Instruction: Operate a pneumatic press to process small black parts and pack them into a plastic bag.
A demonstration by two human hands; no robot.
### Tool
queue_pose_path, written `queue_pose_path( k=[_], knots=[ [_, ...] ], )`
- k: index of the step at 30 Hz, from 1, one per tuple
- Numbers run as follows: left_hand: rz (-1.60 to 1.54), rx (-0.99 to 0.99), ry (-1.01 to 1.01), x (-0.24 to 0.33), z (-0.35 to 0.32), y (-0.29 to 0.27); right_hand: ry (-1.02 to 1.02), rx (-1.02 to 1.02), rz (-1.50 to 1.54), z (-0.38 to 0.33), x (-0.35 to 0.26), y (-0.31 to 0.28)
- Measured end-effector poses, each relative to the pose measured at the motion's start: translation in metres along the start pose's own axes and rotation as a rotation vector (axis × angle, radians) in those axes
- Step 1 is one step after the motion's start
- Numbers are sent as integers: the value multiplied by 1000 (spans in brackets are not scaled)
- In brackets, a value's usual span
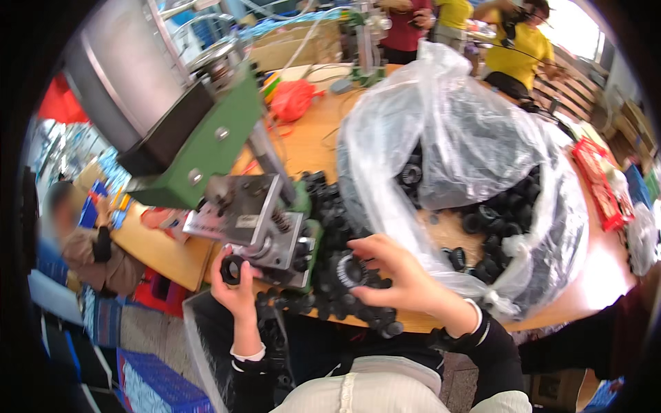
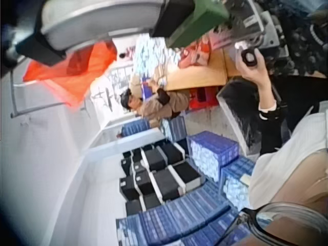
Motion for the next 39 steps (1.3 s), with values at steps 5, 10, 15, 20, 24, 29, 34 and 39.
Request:
queue_pose_path(
  k=[5,10,15,20,24,29,34,39],
  knots=[
    [204,82,-152,-40,-47,-79,-350,155,-217,70,-15,87],
    [486,6,-373,-98,-99,-144,-311,350,-350,99,-20,116],
    [637,-67,-582,-153,-158,-175,-420,363,-398,104,-32,122],
    [670,-217,-841,-195,-213,-188,-424,306,-484,101,-34,115],
    [678,-253,-982,-212,-245,-185,-279,227,-309,93,-33,107],
    [671,-263,-814,-202,-219,-162,-284,368,-138,93,-34,111],
    [421,-147,-225,-143,-107,-119,-208,345,-163,101,-31,125],
    [333,-154,61,-92,-21,-68,-55,297,-246,115,-27,134]
  ],
)
Point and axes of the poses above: each hand's wrist, its own z-axis towards the middle knuckle, its own y-axis out of the palm, x = y × z, the point moved 3 cm from there along z, towards the middle knuckle, and after that the axes turned 12 degrees about y, right-handed, at the moved point
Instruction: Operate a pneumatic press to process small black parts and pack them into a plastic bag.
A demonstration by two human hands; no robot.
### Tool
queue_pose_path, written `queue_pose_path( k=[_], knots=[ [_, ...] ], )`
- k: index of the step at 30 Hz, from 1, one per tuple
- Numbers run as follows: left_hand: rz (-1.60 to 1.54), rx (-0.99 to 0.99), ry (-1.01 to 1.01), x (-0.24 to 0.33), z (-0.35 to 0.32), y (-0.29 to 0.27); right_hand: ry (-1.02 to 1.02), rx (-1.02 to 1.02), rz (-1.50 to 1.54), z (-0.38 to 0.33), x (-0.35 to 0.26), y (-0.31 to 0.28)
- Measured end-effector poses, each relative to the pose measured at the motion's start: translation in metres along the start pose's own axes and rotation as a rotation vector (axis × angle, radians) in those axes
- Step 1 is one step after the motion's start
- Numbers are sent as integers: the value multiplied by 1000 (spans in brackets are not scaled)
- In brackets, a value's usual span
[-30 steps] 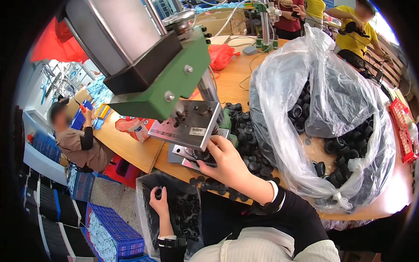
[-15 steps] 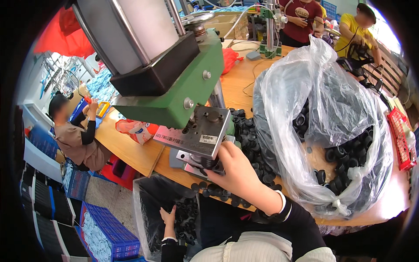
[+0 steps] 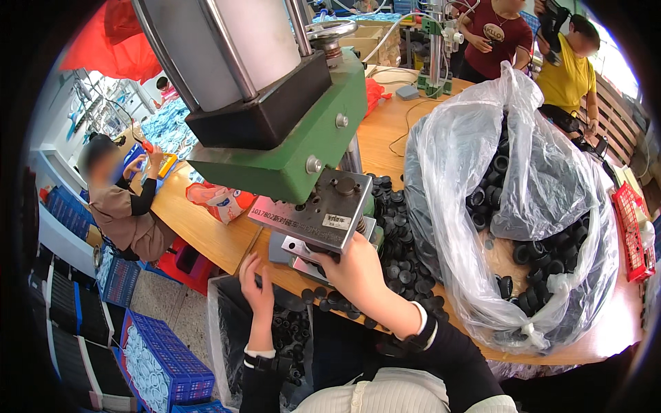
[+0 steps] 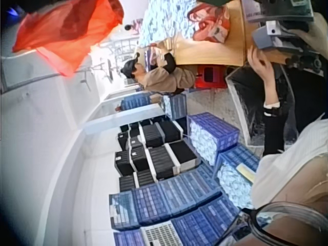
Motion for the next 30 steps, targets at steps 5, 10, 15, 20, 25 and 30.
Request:
queue_pose_path(
  k=[5,10,15,20,25,30],
  knots=[
    [10,-288,107,-13,37,44,-129,68,-8,4,-10,2],
    [84,-499,17,-42,14,71,-216,22,-65,-37,-1,-42],
    [-17,-509,-22,-55,9,78,83,401,-272,-82,87,-166],
    [-346,-187,-226,-7,6,57,369,88,-680,-108,191,-252],
    [-569,-99,35,74,37,48,446,-139,-602,-110,213,-266],
    [-520,-42,-159,100,77,64,398,333,-251,-106,159,-274]
  ],
)
Point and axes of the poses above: each hand's wrist, its own z-axis towards the middle knuckle, its own y-axis out of the palm, x = y × z, the point moved 3 cm from there along z, towards the middle knuckle, and after that the axes turned 12 degrees about y, right-handed, at the moved point
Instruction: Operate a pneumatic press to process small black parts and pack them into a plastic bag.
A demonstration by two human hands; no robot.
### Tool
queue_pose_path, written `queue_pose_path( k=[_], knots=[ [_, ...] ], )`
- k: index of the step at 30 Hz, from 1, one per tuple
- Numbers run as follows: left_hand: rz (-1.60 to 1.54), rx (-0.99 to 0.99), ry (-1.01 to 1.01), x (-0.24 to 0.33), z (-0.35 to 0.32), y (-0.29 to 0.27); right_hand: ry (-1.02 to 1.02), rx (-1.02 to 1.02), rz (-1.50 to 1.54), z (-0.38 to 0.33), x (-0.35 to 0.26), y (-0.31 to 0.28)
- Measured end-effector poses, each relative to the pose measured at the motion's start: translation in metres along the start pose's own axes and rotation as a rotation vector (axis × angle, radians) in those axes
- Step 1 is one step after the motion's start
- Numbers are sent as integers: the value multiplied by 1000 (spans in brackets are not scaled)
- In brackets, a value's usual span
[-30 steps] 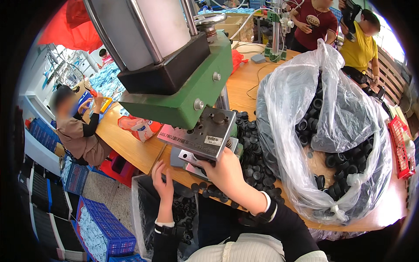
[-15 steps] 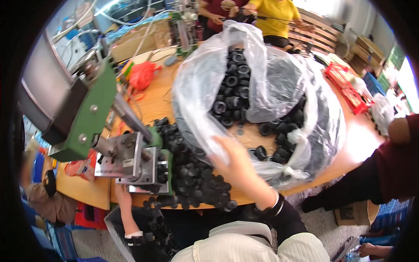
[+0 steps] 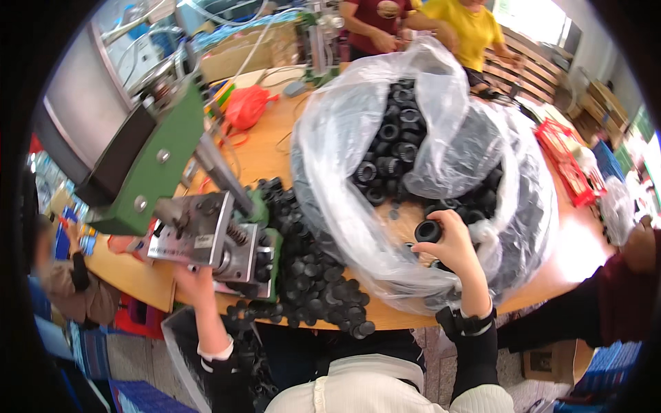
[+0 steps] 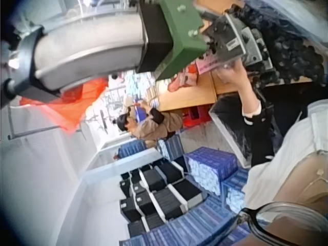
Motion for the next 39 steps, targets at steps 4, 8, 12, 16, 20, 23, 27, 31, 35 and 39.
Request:
queue_pose_path(
  k=[4,8,12,16,20,23,27,31,35,39],
  knots=[
    [142,31,142,16,-1,5,-108,-171,333,-26,-63,40],
    [328,57,227,32,-14,-7,-275,-406,552,-50,-135,109],
    [469,178,175,30,-51,-56,-475,-462,475,-59,-196,186],
    [562,215,-169,-15,-101,-123,-586,-332,389,-59,-226,227],
    [883,118,-212,-49,-121,-147,-654,-287,238,-53,-240,235],
    [623,-103,91,-64,-91,-126,-525,-449,292,-55,-240,228],
    [692,-487,116,-104,-43,-70,-727,-236,398,-77,-207,185],
    [566,-544,62,-137,-39,-55,-431,26,179,-57,-112,118],
    [465,-504,149,-145,-43,-59,-2,93,-105,-7,-14,44],
    [506,-479,56,-129,-40,-56,105,-356,-351,-2,37,37]
  ],
)
Point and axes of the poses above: each hand's wrist, its own z-axis towards the middle knuckle, its own y-axis out of the palm, x = y × z, the point moved 3 cm from there along z, towards the middle knuckle, and after that the axes turned 12 degrees about y, right-handed, at the moved point
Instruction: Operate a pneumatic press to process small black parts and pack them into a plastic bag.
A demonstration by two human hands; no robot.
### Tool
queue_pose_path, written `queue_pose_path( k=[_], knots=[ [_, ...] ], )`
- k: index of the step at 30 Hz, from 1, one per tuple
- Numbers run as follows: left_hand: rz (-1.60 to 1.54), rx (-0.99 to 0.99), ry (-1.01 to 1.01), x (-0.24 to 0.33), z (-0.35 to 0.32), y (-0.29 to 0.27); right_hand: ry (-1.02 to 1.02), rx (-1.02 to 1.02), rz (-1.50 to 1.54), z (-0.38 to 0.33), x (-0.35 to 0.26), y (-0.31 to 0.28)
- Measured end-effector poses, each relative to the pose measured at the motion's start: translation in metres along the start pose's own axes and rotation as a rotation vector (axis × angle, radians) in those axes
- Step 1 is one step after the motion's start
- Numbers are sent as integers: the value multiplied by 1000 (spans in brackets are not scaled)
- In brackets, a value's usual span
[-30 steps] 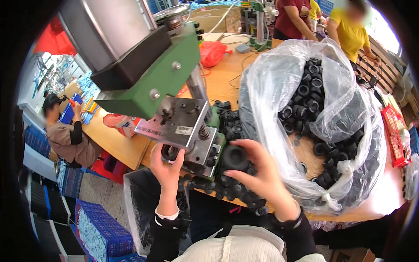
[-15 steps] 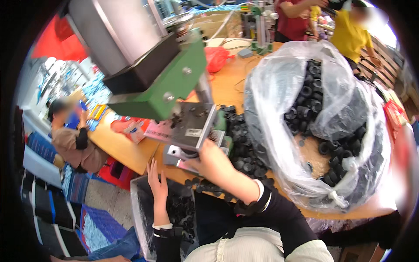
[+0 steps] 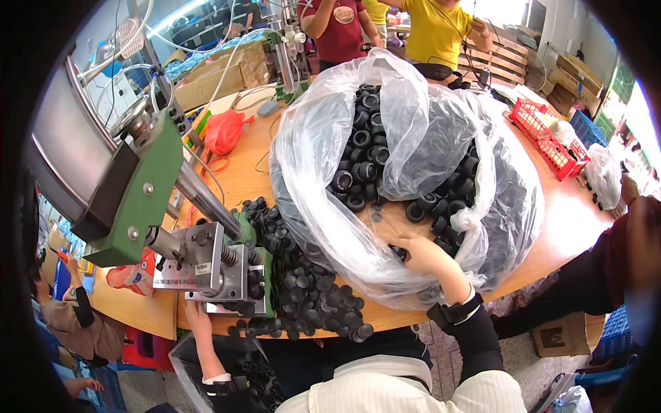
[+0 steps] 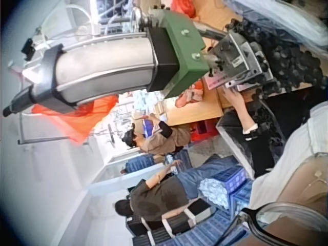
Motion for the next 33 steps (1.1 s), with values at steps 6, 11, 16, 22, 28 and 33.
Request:
queue_pose_path(
  k=[6,11,16,22,28,33],
  knots=[
    [-497,610,193,89,2,-25,-165,195,-130,5,0,-3],
    [-846,578,40,159,47,-35,-124,556,282,-21,-27,-30],
    [-533,542,4,171,73,-51,-395,-17,931,-52,-113,-6],
    [-355,607,-78,153,22,-54,-655,-253,929,-51,-237,63],
    [-134,634,-283,85,-89,-68,-804,41,573,-45,-302,102],
    [394,191,-686,32,-139,-61,-761,191,443,-38,-324,101]
  ],
)
Point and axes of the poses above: each hand's wrist, its own z-axis towards the middle knuckle, its own y-axis out of the palm, x = y × z, the point moved 3 cm from there along z, towards the middle knuckle, and after that the axes turned 12 degrees about y, right-handed, at the moved point
